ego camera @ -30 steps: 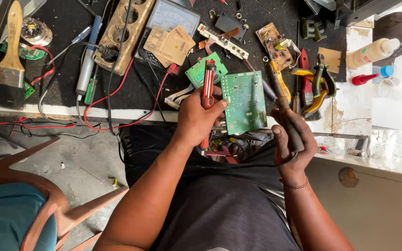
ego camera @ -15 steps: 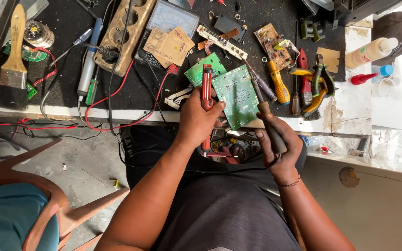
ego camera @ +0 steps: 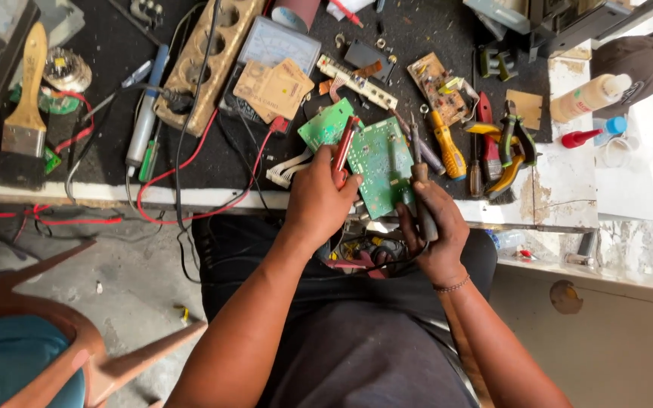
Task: The person sits cross-legged and uses a soldering iron to work on a green circuit board held in their left hand. They then switch to a screwdriver to adjust components on the board, flipping it over to access different sides.
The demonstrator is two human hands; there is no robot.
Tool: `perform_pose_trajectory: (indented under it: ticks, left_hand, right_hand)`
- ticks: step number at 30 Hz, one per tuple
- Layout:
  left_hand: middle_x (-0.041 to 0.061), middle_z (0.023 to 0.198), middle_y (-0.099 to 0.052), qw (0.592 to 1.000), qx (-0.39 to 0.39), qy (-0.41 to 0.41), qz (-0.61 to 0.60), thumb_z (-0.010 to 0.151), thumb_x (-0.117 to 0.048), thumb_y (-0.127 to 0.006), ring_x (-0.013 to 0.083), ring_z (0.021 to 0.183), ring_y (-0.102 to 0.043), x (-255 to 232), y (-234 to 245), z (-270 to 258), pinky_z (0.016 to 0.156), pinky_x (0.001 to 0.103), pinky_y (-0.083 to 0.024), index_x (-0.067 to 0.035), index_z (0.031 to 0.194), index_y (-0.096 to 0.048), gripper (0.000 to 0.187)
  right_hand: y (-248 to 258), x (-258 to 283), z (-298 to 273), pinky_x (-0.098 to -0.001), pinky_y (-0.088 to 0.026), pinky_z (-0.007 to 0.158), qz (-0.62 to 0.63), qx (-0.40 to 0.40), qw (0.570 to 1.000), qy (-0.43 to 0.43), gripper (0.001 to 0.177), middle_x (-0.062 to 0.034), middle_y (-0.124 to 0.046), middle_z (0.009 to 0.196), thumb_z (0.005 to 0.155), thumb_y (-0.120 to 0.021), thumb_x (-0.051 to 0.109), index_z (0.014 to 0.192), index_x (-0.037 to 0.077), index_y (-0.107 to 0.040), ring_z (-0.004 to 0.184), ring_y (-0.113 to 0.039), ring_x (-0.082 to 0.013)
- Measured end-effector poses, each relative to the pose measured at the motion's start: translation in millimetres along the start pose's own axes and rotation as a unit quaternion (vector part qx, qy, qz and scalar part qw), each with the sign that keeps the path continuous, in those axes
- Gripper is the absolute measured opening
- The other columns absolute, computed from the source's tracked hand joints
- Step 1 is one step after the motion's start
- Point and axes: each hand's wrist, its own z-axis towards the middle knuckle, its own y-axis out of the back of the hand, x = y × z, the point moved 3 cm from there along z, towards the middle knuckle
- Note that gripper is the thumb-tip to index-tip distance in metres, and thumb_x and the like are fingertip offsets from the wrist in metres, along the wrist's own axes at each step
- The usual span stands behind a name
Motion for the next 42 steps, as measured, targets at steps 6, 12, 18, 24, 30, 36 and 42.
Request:
perform_pose_trajectory:
  ticks: [6, 12, 18, 24, 30, 36, 42]
  left_hand:
    - [0.022, 0.091, -0.076, 0.992, 0.013, 0.038, -0.118, 0.086, -0.012, -0.07, 0.0286, 0.067, -0.079, -1, 1, 5, 0.053, 0.031, -0.067, 0.003, 0.121, -0.057, 0.041]
    - [0.023, 0.091, -0.075, 0.993, 0.0, 0.001, -0.116, 0.086, -0.009, -0.067, 0.029, 0.067, -0.078, -6, 0, -1, 0.054, 0.032, -0.068, 0.009, 0.126, -0.053, 0.046]
    - [0.022, 0.089, -0.076, 0.994, -0.011, -0.016, -0.111, 0.086, -0.01, -0.067, 0.0273, 0.066, -0.079, -5, 0, -3, 0.054, 0.029, -0.069, 0.008, 0.129, -0.053, 0.049]
    - [0.022, 0.09, -0.077, 0.994, -0.013, -0.042, -0.102, 0.086, -0.011, -0.068, 0.0273, 0.066, -0.079, 2, -1, -5, 0.054, 0.03, -0.069, 0.007, 0.13, -0.054, 0.049]
    - [0.023, 0.089, -0.077, 0.99, -0.021, -0.065, -0.122, 0.086, -0.01, -0.07, 0.0262, 0.064, -0.078, 1, -1, -7, 0.051, 0.029, -0.068, 0.006, 0.13, -0.057, 0.049]
    - [0.023, 0.088, -0.077, 0.991, -0.024, -0.056, -0.118, 0.085, -0.01, -0.071, 0.0267, 0.064, -0.078, 4, -3, -3, 0.051, 0.03, -0.068, 0.006, 0.131, -0.057, 0.051]
    - [0.018, 0.084, -0.078, 0.994, -0.021, -0.066, -0.086, 0.08, -0.013, -0.076, 0.0248, 0.059, -0.076, 17, -5, 8, 0.05, 0.032, -0.066, 0.004, 0.132, -0.056, 0.057]
  right_hand:
    - [-1, 2, 0, -0.0597, -0.059, 0.093, -0.001, -0.018, 1.0, 0.004, 0.049, -0.0197, -0.071, 0.118, 0.085, -0.089, 0.007, 0.13, 0.003, -0.07, 0.111, -0.07, -0.0443]
    - [0, -12, -8, -0.0564, -0.058, 0.093, 0.022, -0.044, 0.999, 0.011, 0.053, -0.0235, -0.073, 0.115, 0.079, -0.094, 0.006, 0.126, -0.001, -0.072, 0.11, -0.071, -0.0454]
    - [0, -8, -7, -0.0537, -0.059, 0.09, 0.016, -0.049, 0.998, 0.032, 0.05, -0.0225, -0.073, 0.115, 0.082, -0.093, 0.006, 0.127, -0.001, -0.071, 0.108, -0.072, -0.0439]
    - [1, -9, -6, -0.0528, -0.058, 0.092, 0.036, -0.042, 0.998, 0.036, 0.052, -0.024, -0.073, 0.114, 0.081, -0.094, 0.003, 0.126, -0.004, -0.07, 0.108, -0.072, -0.0446]
    - [1, -11, -7, -0.0525, -0.058, 0.091, 0.027, -0.04, 0.998, 0.037, 0.051, -0.0232, -0.073, 0.114, 0.081, -0.093, 0.004, 0.127, -0.003, -0.07, 0.107, -0.072, -0.0442]
    - [1, -10, -8, -0.0512, -0.058, 0.092, 0.029, -0.045, 0.998, 0.03, 0.054, -0.022, -0.073, 0.116, 0.081, -0.093, 0.004, 0.129, -0.003, -0.069, 0.108, -0.072, -0.0424]
    - [1, -15, -9, -0.0536, -0.058, 0.094, 0.051, -0.045, 0.998, 0.009, 0.059, -0.0261, -0.071, 0.119, 0.08, -0.094, 0.002, 0.131, -0.005, -0.066, 0.11, -0.07, -0.045]
